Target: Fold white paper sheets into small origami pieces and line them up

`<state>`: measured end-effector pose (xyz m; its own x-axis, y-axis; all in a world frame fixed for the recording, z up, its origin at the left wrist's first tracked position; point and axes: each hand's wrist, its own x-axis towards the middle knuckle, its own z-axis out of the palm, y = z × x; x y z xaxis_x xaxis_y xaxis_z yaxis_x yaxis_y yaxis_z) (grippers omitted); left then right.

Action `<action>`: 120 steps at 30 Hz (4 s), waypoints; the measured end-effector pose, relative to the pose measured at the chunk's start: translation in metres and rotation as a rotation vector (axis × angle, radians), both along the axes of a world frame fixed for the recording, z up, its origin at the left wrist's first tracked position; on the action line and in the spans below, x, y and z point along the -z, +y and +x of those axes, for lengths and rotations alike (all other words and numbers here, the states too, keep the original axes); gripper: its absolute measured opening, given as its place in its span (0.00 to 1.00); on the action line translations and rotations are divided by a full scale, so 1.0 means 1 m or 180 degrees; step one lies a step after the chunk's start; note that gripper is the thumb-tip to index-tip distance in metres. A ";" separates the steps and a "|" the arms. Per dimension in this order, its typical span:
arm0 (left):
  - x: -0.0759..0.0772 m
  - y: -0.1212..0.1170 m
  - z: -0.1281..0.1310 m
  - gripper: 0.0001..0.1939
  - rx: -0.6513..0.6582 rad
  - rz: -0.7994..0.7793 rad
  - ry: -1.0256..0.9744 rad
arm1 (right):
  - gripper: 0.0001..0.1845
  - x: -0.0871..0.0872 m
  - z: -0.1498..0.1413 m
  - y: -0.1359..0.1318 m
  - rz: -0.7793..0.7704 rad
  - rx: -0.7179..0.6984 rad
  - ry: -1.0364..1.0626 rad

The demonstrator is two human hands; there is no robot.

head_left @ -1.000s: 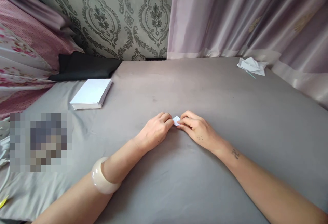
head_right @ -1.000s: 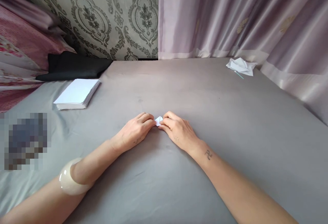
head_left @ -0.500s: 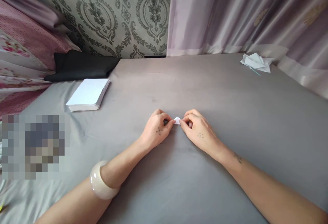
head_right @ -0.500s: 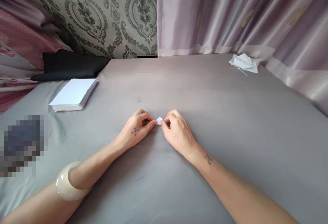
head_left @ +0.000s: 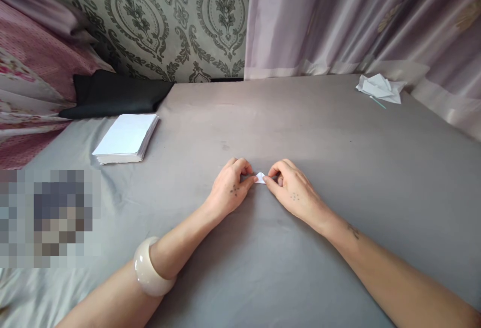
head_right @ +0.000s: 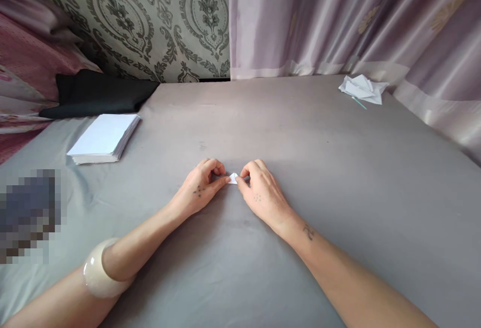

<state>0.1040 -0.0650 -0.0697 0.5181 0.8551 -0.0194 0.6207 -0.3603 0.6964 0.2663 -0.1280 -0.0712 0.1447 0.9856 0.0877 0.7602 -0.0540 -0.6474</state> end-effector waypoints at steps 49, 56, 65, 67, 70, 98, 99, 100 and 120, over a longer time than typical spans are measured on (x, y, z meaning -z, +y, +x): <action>0.001 -0.004 -0.001 0.07 -0.0332 -0.0236 -0.1510 | 0.15 -0.008 -0.019 0.010 0.0256 0.0432 0.1847; -0.029 -0.025 0.013 0.11 -0.0283 0.0011 -0.2689 | 0.21 -0.046 -0.027 -0.014 0.0334 0.0028 0.3532; -0.023 -0.049 0.024 0.10 -0.0140 -0.0350 -0.2711 | 0.13 -0.038 -0.015 -0.022 0.0614 0.0379 0.3061; -0.026 -0.051 0.022 0.09 -0.0208 -0.0543 -0.2703 | 0.14 -0.038 -0.014 -0.024 0.0599 0.0447 0.2876; -0.032 -0.053 0.019 0.09 -0.0493 -0.0872 -0.2975 | 0.14 -0.040 -0.015 -0.026 0.0522 0.0360 0.2632; -0.033 -0.044 0.003 0.07 -0.0752 -0.2374 -0.2846 | 0.14 -0.047 0.000 -0.028 -0.0526 -0.0171 0.2608; -0.033 -0.043 0.003 0.07 -0.0683 -0.2576 -0.2964 | 0.13 -0.047 0.000 -0.028 -0.0563 -0.0167 0.2695; -0.033 -0.043 0.002 0.07 -0.0612 -0.2761 -0.3086 | 0.13 -0.047 0.000 -0.027 -0.0592 -0.0147 0.2785; -0.029 -0.043 0.004 0.13 -0.0543 -0.2907 -0.3472 | 0.11 -0.044 -0.014 -0.027 -0.0355 0.0201 0.3189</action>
<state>0.1079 -0.1076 -0.0411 0.5258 0.8122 -0.2527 -0.3761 0.4885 0.7874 0.2527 -0.1550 -0.0268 0.1534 0.9687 -0.1950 -0.1374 -0.1745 -0.9750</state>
